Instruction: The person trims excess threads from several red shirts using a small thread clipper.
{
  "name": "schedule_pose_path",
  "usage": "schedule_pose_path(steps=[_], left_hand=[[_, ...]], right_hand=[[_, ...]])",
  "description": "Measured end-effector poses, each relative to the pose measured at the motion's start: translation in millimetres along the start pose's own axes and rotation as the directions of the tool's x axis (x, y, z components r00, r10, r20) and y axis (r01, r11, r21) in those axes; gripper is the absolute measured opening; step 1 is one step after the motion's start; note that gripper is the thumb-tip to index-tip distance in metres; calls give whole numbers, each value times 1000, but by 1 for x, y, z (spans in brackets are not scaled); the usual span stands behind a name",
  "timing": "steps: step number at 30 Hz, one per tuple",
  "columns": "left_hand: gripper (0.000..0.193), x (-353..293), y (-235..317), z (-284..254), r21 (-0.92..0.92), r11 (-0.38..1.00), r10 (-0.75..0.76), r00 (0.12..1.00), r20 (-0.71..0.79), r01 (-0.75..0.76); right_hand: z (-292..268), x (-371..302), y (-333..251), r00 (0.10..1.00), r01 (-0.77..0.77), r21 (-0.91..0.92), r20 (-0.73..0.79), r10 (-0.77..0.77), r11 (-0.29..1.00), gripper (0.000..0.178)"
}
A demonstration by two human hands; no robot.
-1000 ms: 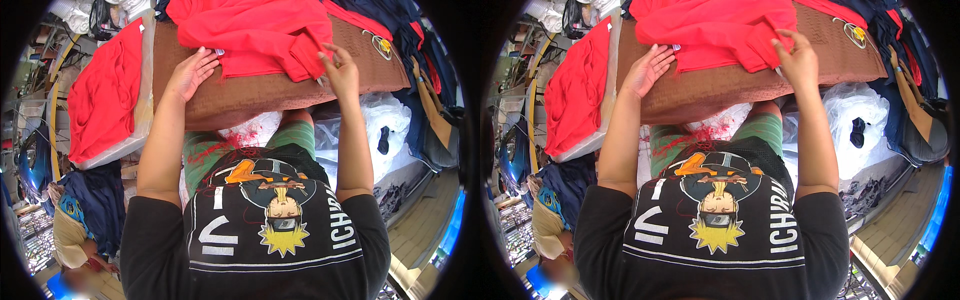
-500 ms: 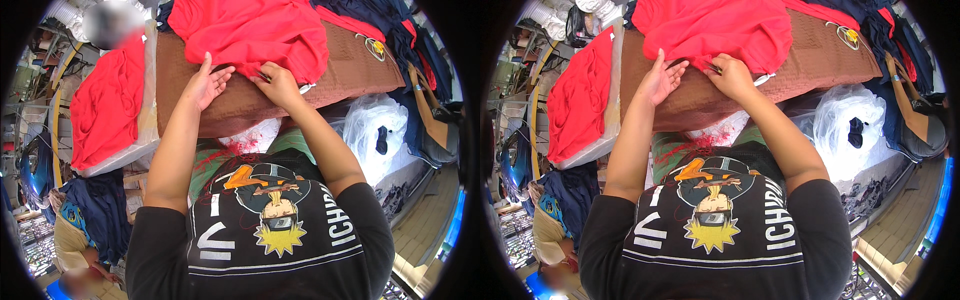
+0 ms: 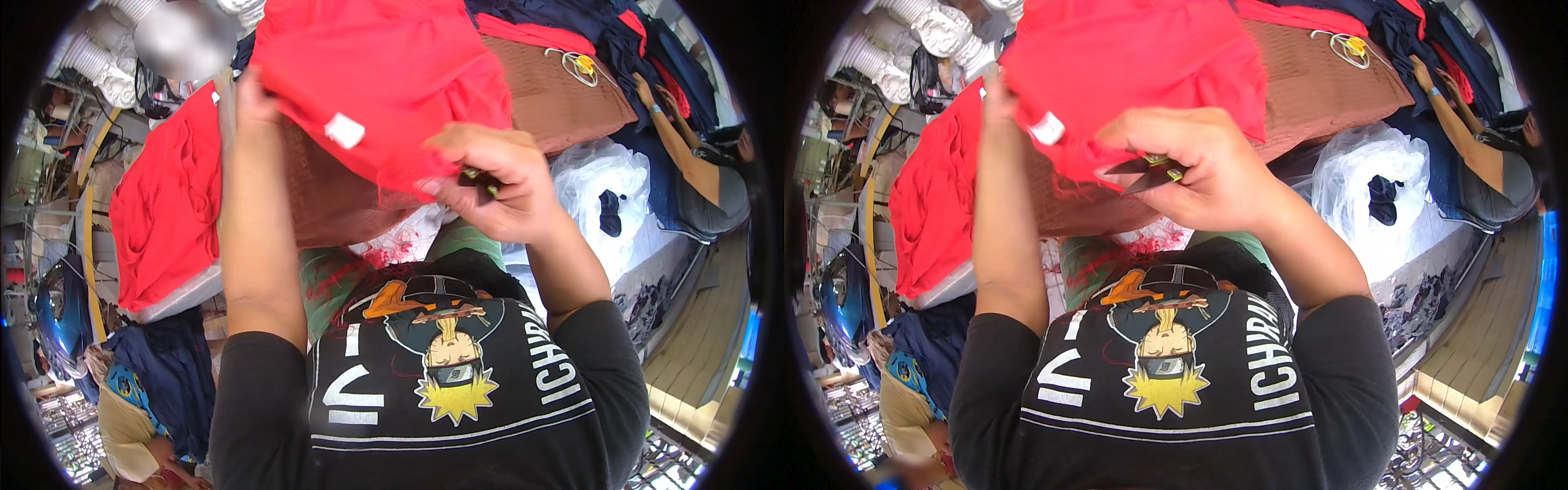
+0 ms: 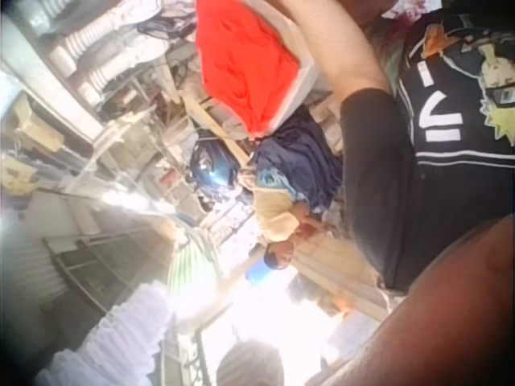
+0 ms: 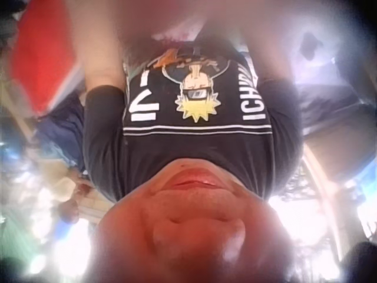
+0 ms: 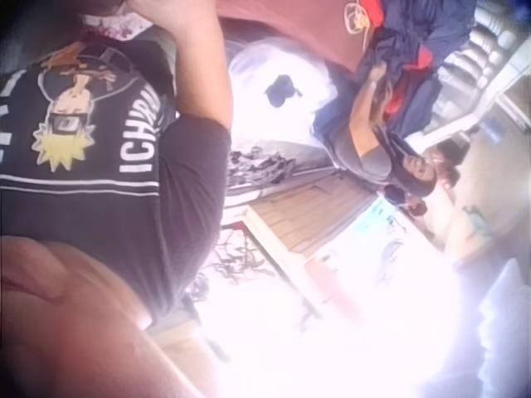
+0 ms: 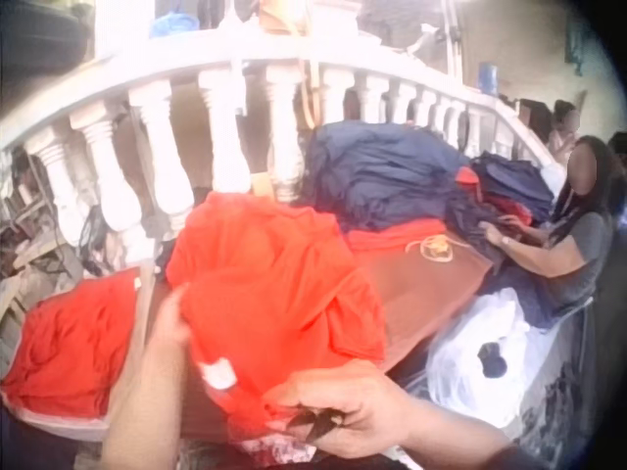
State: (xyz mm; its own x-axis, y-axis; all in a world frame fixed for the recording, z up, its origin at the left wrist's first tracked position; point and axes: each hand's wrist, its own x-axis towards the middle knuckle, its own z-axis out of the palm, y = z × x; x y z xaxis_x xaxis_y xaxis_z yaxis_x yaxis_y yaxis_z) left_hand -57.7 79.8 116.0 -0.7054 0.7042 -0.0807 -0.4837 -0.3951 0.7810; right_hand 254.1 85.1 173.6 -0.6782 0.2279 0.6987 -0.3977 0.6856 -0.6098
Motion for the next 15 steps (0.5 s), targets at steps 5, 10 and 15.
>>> schedule_pose_path(steps=[5, 10, 15], left_hand=[[36, -45, 144, 49, -184, 785, 608, 793, 44, -592], [39, -12, 189, -26, 22, 682, 730, 682, 30, -731], [41, 52, 195, 40, 226, 668, 692, 704, 160, -709]], right_hand=[[-19, 13, -37, 978, -35, 30, -205, 40, 999, 25], [-13, 24, -23, 993, -10, 279, -112, 43, 960, 24], [-12, 40, -4, 921, 14, 515, -340, 189, 857, 18]])
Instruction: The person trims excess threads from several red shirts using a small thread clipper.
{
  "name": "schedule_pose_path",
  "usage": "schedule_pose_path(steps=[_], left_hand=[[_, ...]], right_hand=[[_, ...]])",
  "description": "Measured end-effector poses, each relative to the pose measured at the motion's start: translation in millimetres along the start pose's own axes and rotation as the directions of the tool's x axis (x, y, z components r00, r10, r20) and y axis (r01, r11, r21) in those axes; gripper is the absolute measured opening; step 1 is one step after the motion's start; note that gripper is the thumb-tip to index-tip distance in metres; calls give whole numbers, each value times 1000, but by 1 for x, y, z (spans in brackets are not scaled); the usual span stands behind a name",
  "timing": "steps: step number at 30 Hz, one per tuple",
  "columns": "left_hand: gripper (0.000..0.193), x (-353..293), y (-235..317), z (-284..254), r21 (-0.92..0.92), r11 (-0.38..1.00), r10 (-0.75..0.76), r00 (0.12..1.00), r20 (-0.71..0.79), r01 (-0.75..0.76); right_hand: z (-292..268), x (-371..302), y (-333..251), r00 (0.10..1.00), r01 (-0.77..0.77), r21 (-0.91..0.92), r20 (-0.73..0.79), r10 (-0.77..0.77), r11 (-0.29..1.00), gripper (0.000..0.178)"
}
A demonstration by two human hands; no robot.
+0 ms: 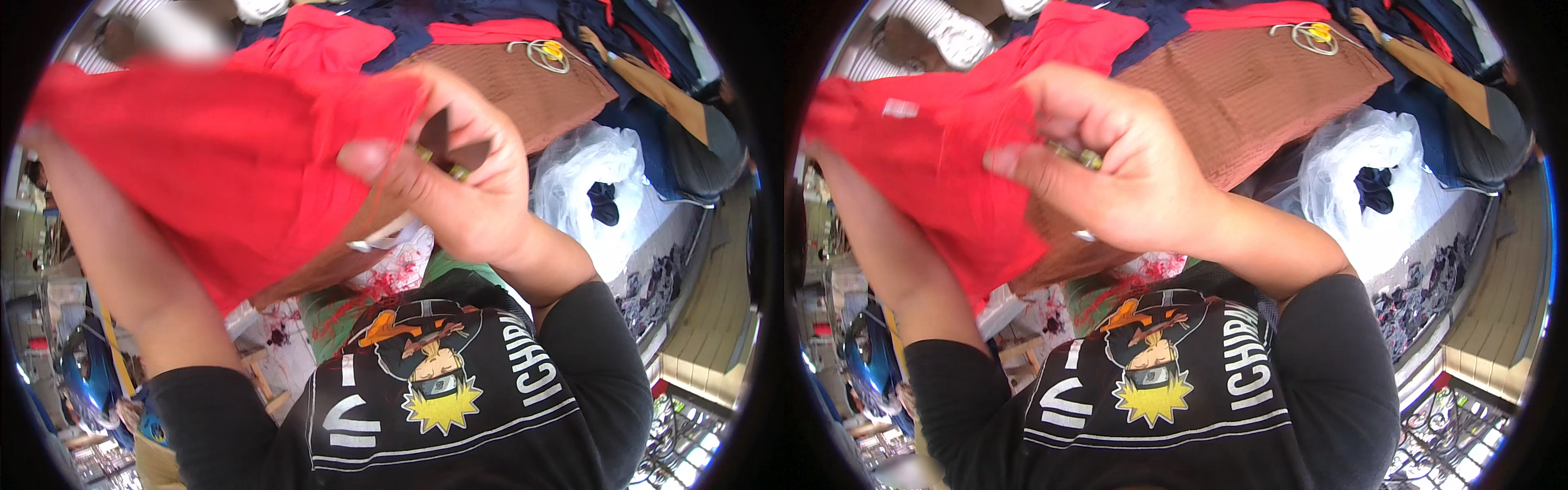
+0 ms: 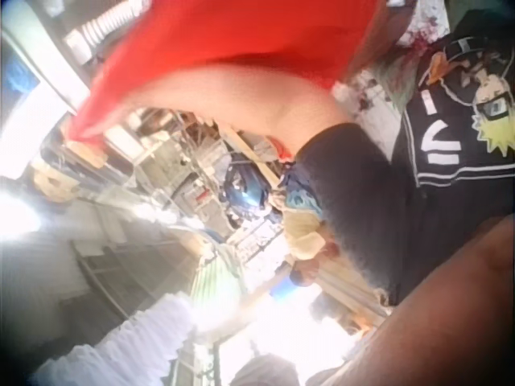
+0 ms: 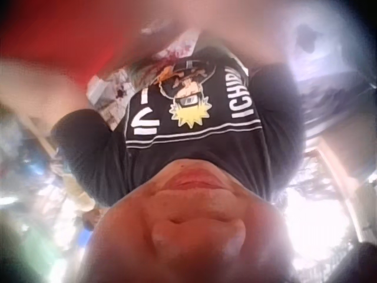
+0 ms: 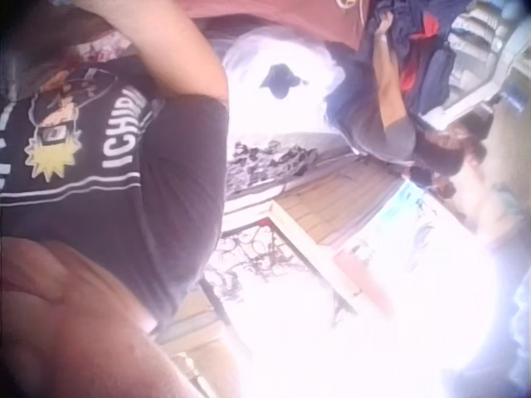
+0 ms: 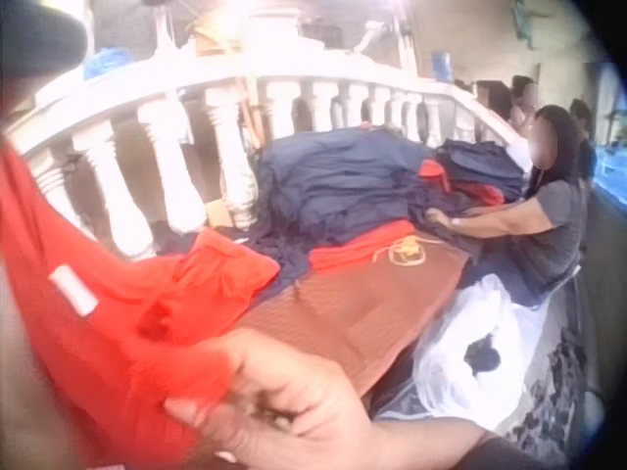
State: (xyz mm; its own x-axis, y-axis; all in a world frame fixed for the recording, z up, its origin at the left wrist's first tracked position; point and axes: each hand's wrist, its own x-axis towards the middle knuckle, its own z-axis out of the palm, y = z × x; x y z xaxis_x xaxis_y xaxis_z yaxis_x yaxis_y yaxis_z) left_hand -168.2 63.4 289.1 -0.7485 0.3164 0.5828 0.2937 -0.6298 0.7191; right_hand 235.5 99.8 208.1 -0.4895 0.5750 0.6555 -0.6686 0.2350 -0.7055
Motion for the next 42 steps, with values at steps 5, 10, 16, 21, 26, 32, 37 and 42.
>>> schedule_pose_path(steps=[5, 10, 16, 21, 26, 32, 37, 42], left_hand=[[45, 7, -49, 128, 128, 990, -98, 934, 343, 57], [49, -69, -153, 200, 491, 871, -393, 607, 691, 4], [26, -249, -161, 117, 410, 822, -134, 565, 814, -396], [30, -354, -105, 79, 485, 748, -248, 488, 837, -454], [38, -369, -102, 74, 509, 623, -229, 484, 845, -594], [20, -362, -103, 67, 572, 814, -418, 586, 695, -98], [18, -336, -96, 60, 463, 814, -565, 666, 487, 351], [21, -272, -82, 25, 219, 913, -383, 907, 173, 343]], right_hand=[[-46, -2, -5, 950, -49, -119, -314, 10, 992, 12], [-117, -54, 38, 723, -370, -108, -657, 213, 923, 10], [-204, -132, 70, 412, -690, 189, -692, 593, 699, 23], [-205, -135, 71, 517, -771, -50, -631, 578, 635, 30], [-197, -137, 88, 515, -785, -81, -636, 574, 614, 20], [-185, -129, 99, 590, -788, -354, -668, 453, 504, 23], [-171, -121, 98, 708, -690, -554, -649, 277, 467, 19], [-157, -120, 78, 865, -491, -823, -500, 45, 286, 19]])
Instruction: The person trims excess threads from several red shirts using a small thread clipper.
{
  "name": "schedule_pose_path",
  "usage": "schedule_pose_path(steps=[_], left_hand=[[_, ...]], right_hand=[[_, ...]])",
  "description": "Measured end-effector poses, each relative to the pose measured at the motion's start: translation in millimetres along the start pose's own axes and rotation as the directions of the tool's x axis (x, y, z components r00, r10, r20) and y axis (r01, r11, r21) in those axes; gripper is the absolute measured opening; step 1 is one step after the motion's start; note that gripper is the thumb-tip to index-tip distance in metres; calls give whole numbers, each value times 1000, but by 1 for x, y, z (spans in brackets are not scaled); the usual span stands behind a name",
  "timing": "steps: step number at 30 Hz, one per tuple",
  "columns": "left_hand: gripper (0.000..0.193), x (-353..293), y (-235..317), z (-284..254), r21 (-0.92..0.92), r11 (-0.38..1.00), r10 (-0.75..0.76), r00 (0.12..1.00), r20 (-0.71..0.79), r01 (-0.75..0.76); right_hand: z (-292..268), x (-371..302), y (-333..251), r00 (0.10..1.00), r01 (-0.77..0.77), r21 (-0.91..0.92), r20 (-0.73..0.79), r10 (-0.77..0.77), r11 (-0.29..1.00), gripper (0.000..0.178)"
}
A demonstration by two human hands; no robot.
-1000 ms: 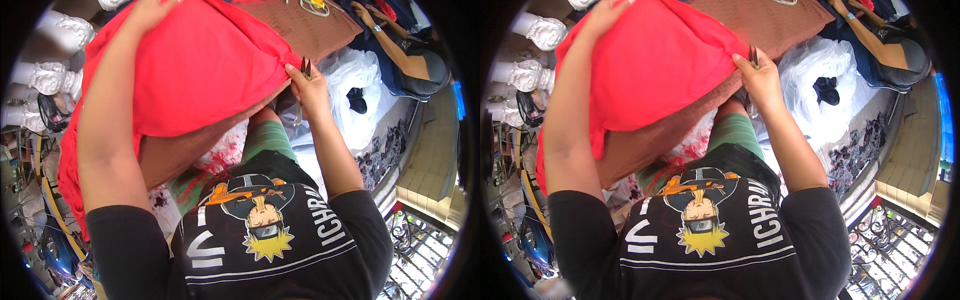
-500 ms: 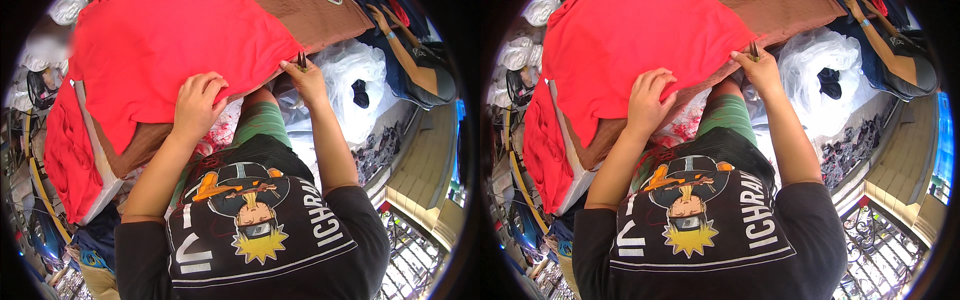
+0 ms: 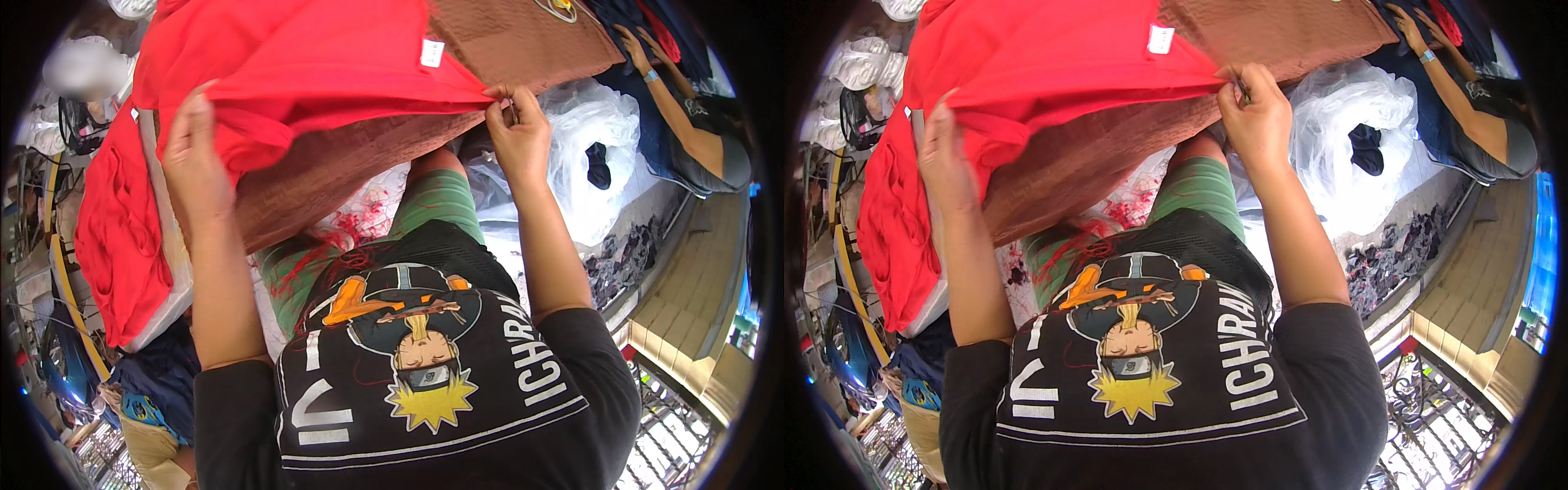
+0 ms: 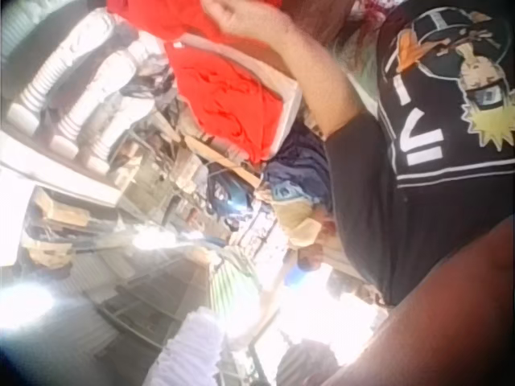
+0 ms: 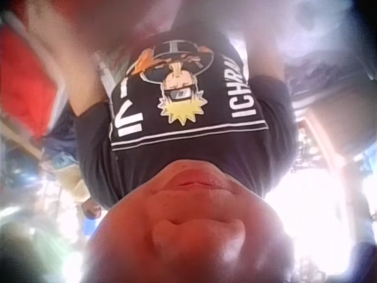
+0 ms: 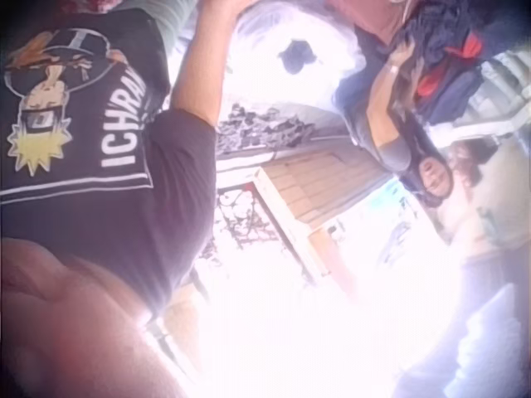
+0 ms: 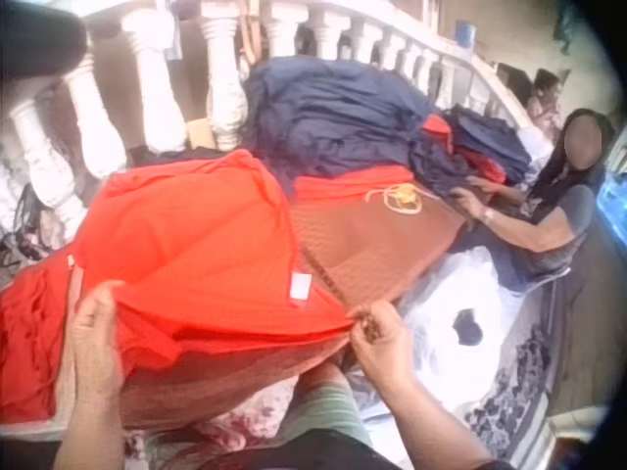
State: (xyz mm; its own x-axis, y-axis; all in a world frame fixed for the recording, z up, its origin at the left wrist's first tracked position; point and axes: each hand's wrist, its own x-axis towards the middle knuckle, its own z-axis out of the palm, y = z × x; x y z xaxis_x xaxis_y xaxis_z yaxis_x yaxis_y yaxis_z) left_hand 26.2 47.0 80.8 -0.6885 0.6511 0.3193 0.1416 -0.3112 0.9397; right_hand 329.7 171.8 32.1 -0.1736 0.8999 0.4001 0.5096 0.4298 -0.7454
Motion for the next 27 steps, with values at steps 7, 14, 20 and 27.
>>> schedule_pose_path(steps=[7, 14, 20, 27], left_hand=[[19, -8, -27, -98, 796, 550, -114, 921, 373, -254], [20, -24, 12, 26, 589, 687, 167, 881, 442, -426], [41, -72, -29, 84, 496, 692, 71, 734, 676, -524], [35, -81, -50, 86, 572, 593, 178, 785, 593, -566]], right_hand=[[-9, -9, 2, 741, 359, -108, 637, -213, 927, 23], [-14, 23, -37, 885, 90, 19, 457, -89, 996, 19], [30, 3, -19, 881, -43, 136, 472, -27, 990, 20], [32, -8, -14, 907, -128, 254, 422, 9, 959, 29]])
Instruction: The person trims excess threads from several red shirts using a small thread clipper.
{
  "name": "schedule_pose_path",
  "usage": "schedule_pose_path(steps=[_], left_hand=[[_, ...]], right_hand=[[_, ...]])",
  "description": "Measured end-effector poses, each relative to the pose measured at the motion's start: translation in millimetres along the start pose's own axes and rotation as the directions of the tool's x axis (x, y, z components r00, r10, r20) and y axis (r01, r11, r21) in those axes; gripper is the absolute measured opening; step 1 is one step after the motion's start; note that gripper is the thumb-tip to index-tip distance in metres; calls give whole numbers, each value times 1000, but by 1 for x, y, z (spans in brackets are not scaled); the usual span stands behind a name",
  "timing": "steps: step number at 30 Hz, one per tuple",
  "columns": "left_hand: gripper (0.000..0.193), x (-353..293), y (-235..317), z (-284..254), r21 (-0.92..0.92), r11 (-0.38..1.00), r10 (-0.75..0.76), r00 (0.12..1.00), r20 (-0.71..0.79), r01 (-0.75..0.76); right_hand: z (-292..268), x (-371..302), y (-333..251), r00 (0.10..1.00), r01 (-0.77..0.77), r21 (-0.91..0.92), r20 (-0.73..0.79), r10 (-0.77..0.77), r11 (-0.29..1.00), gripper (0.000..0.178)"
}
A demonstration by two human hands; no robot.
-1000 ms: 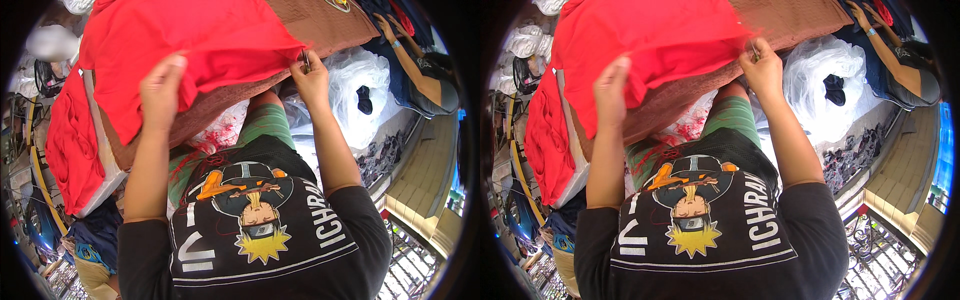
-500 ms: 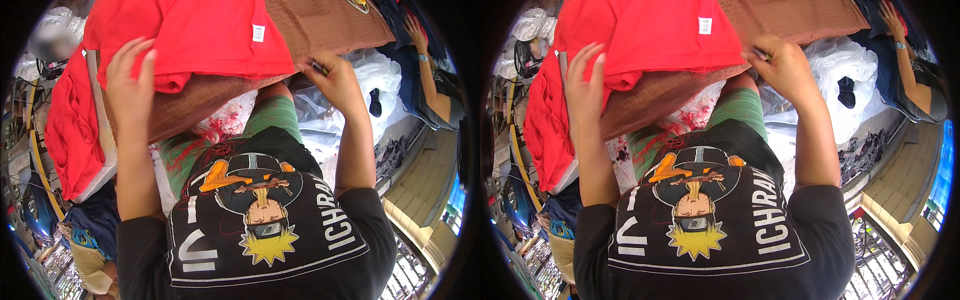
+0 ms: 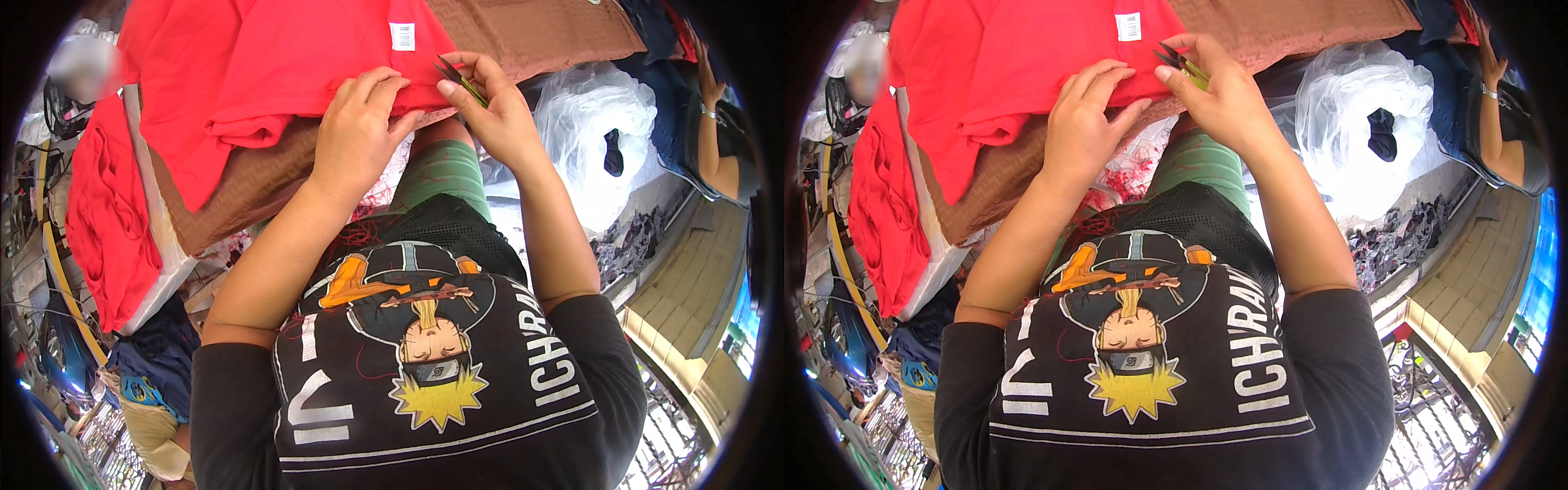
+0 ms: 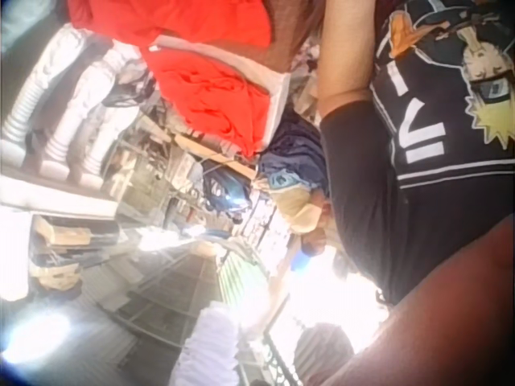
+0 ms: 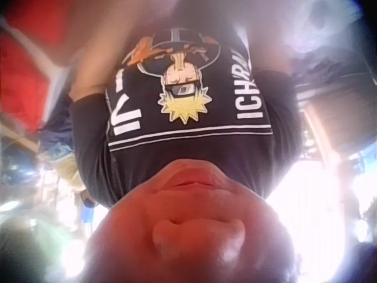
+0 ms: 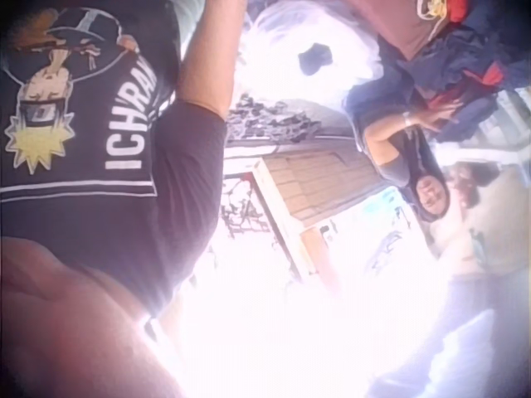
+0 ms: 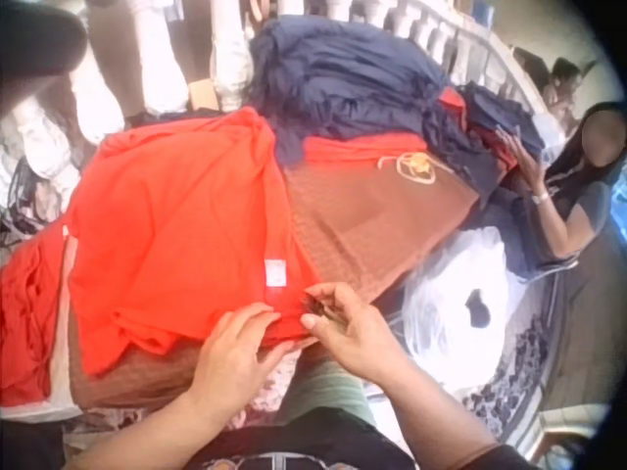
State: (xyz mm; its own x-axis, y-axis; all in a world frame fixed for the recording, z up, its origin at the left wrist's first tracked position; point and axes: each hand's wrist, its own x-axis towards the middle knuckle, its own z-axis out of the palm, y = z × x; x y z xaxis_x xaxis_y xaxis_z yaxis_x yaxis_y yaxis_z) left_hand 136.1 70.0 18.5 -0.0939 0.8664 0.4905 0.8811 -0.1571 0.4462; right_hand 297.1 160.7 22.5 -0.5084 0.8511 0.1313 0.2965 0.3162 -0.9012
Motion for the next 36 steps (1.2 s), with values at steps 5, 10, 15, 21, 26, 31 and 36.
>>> schedule_pose_path(steps=[5, 10, 15, 21, 26, 31, 36], left_hand=[[17, -3, -2, 2, 26, 999, 37, 998, -47, -36], [14, -2, -6, -10, -183, 975, -112, 988, 104, 130], [20, 16, -16, -20, -381, 789, -347, 861, 373, 483], [25, 23, -23, -19, -441, 666, -390, 785, 481, 601], [24, 22, -19, -20, -457, 659, -381, 789, 481, 597], [19, 16, -17, -43, -473, 820, -152, 918, 366, 324], [20, 27, -5, -117, -80, 920, -120, 472, 874, 383]], right_hand=[[9, -6, 12, 998, -11, 183, 66, -1, 983, 27], [11, -7, 19, 998, -6, 289, 64, -13, 957, 19], [7, -7, 14, 993, -39, 266, 121, 6, 963, 17], [1, -8, 2, 982, 61, 91, 170, -76, 994, 20], [6, -6, -4, 966, 236, -132, 140, -218, 963, 22], [6, -6, -17, 954, 299, -429, 127, -271, 852, 19], [-16, -7, -26, 986, 163, -348, 77, -145, 923, 20]])
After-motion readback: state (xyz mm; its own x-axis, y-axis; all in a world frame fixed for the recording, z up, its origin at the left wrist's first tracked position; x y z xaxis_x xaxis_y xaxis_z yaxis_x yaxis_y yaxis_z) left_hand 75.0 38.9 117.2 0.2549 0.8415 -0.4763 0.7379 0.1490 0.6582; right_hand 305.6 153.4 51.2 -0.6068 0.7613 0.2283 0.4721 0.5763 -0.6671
